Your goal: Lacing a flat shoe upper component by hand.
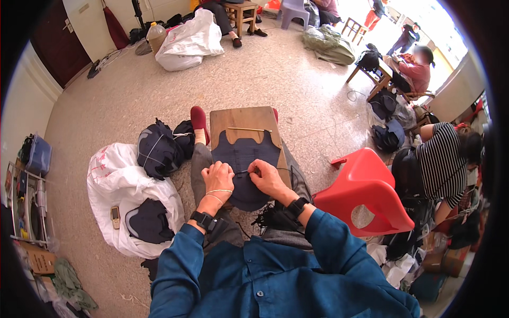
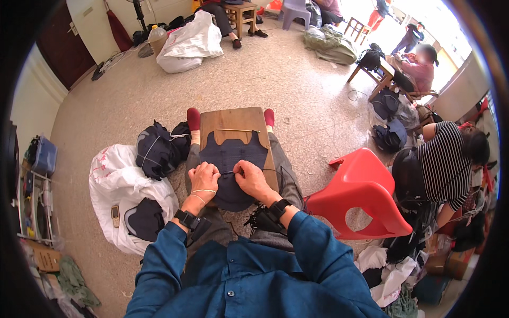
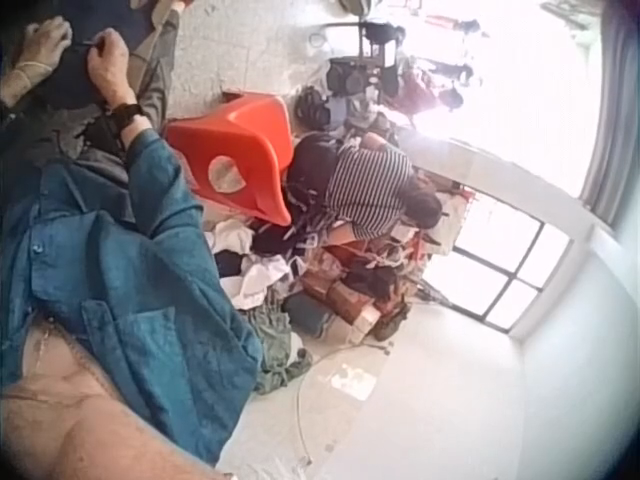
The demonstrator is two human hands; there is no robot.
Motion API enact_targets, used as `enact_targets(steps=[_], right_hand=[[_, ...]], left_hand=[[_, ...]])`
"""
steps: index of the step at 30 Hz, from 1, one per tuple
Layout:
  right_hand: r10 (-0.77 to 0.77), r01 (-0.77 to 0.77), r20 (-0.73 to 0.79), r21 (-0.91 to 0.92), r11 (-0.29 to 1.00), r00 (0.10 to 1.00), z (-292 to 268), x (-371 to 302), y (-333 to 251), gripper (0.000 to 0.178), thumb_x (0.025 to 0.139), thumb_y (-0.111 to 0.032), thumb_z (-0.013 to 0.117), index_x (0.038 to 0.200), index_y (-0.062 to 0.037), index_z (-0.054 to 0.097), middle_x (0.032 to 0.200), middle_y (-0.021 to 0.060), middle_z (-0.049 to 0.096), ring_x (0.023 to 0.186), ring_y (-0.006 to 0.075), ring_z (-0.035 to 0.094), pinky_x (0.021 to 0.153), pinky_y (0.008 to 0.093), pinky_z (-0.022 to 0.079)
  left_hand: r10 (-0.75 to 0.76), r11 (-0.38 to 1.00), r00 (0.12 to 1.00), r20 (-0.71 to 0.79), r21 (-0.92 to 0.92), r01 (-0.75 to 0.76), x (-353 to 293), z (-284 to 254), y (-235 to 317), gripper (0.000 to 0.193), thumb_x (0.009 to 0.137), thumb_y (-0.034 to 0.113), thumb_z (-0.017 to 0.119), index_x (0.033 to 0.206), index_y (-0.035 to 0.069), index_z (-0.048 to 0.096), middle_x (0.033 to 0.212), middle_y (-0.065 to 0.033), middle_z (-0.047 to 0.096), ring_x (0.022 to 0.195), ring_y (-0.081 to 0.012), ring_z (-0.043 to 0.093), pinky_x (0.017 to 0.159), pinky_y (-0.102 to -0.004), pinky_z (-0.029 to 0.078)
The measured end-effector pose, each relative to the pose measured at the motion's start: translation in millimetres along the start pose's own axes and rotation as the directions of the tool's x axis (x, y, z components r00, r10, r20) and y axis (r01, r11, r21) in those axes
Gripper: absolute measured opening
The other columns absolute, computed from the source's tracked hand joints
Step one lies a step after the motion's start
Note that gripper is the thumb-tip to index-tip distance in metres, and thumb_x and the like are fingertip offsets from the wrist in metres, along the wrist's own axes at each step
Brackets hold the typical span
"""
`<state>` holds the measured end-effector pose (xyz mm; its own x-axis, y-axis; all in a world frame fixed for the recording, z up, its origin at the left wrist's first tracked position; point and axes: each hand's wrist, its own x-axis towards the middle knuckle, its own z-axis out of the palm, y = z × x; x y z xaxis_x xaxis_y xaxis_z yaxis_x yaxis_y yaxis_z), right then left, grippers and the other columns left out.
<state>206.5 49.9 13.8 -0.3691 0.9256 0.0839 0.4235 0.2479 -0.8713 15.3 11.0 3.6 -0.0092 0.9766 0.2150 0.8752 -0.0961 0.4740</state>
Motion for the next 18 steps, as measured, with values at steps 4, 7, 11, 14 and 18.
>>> enact_targets(steps=[4, 7, 11, 14, 18], right_hand=[[-0.015, 0.014, -0.031, -0.042, 0.999, 0.999, 5.5, -1.9, -1.0, 0.014, 0.085, -0.006, 0.068, 0.099, -0.0043, 0.066, 0.083, 0.0089, 0.061, 0.077, 0.0241, 0.063, 0.071, 0.0354, 0.052], [-0.092, 0.082, -0.052, -0.173, 0.982, 0.994, 9.4, -3.1, 0.8, 0.017, 0.085, -0.006, 0.069, 0.101, -0.0044, 0.066, 0.089, 0.01, 0.059, 0.082, 0.027, 0.063, 0.074, 0.0373, 0.052], [-0.112, 0.104, -0.022, -0.24, 0.965, 0.993, 6.0, 0.5, -6.8, 0.017, 0.084, -0.005, 0.068, 0.101, -0.0053, 0.064, 0.1, 0.0161, 0.058, 0.095, 0.0391, 0.063, 0.081, 0.0459, 0.052], [-0.122, 0.122, 0.018, -0.283, 0.951, 0.992, -1.4, 4.8, -1.7, 0.016, 0.084, -0.004, 0.066, 0.099, -0.0058, 0.063, 0.101, 0.0179, 0.059, 0.097, 0.0413, 0.062, 0.082, 0.0485, 0.053], [-0.155, 0.179, 0.106, -0.267, 0.947, 0.982, -5.0, 16.7, -0.4, 0.015, 0.082, -0.005, 0.07, 0.095, -0.0024, 0.063, 0.094, 0.0159, 0.061, 0.092, 0.0379, 0.064, 0.081, 0.0443, 0.052]], left_hand=[[0.03, 1.0, 0.999, -0.039, 0.0, -0.03, 3.0, 7.0, 4.6, 0.009, 0.084, 0.016, 0.072, 0.084, 0.013, 0.064, 0.091, -0.0053, 0.057, 0.097, -0.0262, 0.058, 0.093, -0.044, 0.034], [0.038, 0.998, 0.998, -0.045, -0.058, -0.04, 1.5, 5.4, 2.6, 0.009, 0.083, 0.017, 0.073, 0.085, 0.013, 0.065, 0.09, -0.006, 0.058, 0.097, -0.0265, 0.059, 0.094, -0.044, 0.034], [-0.059, 0.946, 0.997, -0.056, -0.322, 0.038, -7.1, 0.3, -6.5, 0.011, 0.081, 0.016, 0.075, 0.083, 0.012, 0.066, 0.09, -0.0071, 0.059, 0.097, -0.0284, 0.06, 0.094, -0.0443, 0.036], [-0.072, 0.954, 0.994, -0.076, -0.295, 0.047, -10.7, -4.3, -0.3, 0.013, 0.078, 0.016, 0.078, 0.082, 0.011, 0.066, 0.092, -0.0072, 0.059, 0.097, -0.0287, 0.061, 0.093, -0.0446, 0.037], [-0.031, 0.995, 0.994, -0.1, -0.098, 0.021, -7.1, -0.9, 3.6, 0.011, 0.08, 0.015, 0.076, 0.083, 0.012, 0.066, 0.09, -0.0058, 0.059, 0.091, -0.0282, 0.06, 0.089, -0.043, 0.037]])
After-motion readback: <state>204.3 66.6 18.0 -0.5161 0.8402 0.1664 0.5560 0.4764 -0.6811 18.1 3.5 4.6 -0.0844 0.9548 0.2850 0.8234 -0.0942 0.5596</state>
